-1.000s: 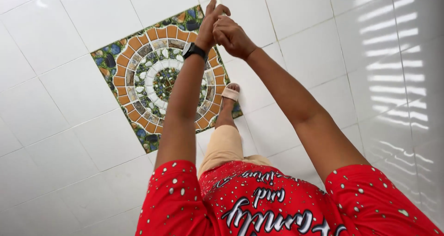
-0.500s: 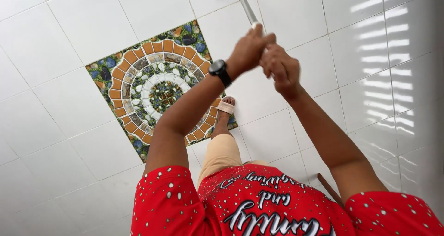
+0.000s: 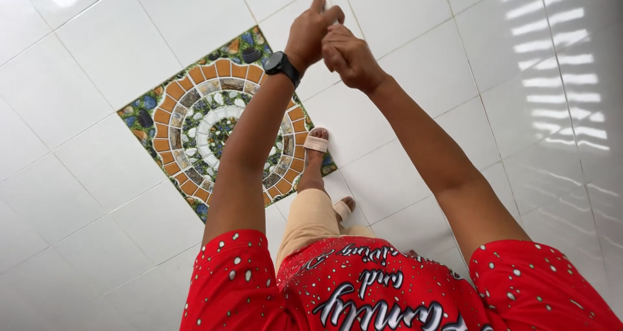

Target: The person mops a tiled floor using a spin mop. They move the mop back and forth across the white tiles and a central decorative mosaic tile, covering the area systematically.

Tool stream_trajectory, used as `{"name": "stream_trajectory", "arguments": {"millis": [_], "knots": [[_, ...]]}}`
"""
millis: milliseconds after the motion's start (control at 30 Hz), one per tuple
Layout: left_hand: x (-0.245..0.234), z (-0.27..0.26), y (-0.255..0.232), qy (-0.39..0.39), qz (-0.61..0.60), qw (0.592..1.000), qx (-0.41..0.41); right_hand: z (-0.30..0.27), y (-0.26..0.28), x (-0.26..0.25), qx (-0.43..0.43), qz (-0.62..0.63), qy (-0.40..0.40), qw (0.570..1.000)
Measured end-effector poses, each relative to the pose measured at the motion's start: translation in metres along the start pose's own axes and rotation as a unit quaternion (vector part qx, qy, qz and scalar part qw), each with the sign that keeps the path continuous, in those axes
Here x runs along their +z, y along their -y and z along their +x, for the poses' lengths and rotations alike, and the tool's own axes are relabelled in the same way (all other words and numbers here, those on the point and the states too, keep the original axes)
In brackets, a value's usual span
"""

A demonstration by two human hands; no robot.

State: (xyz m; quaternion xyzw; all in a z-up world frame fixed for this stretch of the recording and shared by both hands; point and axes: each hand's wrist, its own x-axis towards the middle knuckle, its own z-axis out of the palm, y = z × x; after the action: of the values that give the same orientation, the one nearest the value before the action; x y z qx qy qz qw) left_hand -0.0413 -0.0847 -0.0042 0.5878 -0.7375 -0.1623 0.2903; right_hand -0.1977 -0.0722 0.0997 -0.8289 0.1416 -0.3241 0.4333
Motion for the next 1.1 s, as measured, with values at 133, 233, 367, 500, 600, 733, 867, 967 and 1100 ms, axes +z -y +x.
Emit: {"name": "stream_trajectory", "arguments": {"millis": [133,233,367,500,600,733,867,967,1100], "knots": [[0.022,-0.027,-0.100,0.068,0.157,0.978,0.118,-0.071,0.102,-0.032,0.055,0.059,-0.054,0.995],[0.044,-0.074,-0.195,0.121,0.180,0.970,0.113,-0.141,0.173,-0.042,0.096,0.090,-0.095,0.987],[0.064,-0.147,-0.283,0.092,0.096,0.984,0.122,-0.238,0.228,-0.043,0.098,0.052,-0.113,0.987],[0.089,-0.186,-0.287,0.038,0.088,0.983,0.159,-0.294,0.212,-0.025,0.088,0.082,-0.103,0.987],[0.092,-0.182,-0.257,0.021,0.117,0.980,0.162,-0.283,0.181,-0.016,0.048,0.089,-0.100,0.990],[0.075,-0.132,-0.195,-0.026,0.125,0.982,0.140,-0.214,0.124,-0.020,0.005,0.100,-0.114,0.988],[0.108,-0.069,-0.095,-0.073,0.141,0.973,0.167,-0.155,0.051,-0.022,-0.005,0.081,-0.106,0.991],[0.125,-0.040,-0.049,0.001,0.133,0.986,0.100,-0.134,0.012,-0.023,0.010,0.037,-0.097,0.995],[0.112,-0.030,-0.074,-0.007,0.134,0.983,0.123,-0.136,0.023,-0.043,0.028,0.056,-0.111,0.992]]}}
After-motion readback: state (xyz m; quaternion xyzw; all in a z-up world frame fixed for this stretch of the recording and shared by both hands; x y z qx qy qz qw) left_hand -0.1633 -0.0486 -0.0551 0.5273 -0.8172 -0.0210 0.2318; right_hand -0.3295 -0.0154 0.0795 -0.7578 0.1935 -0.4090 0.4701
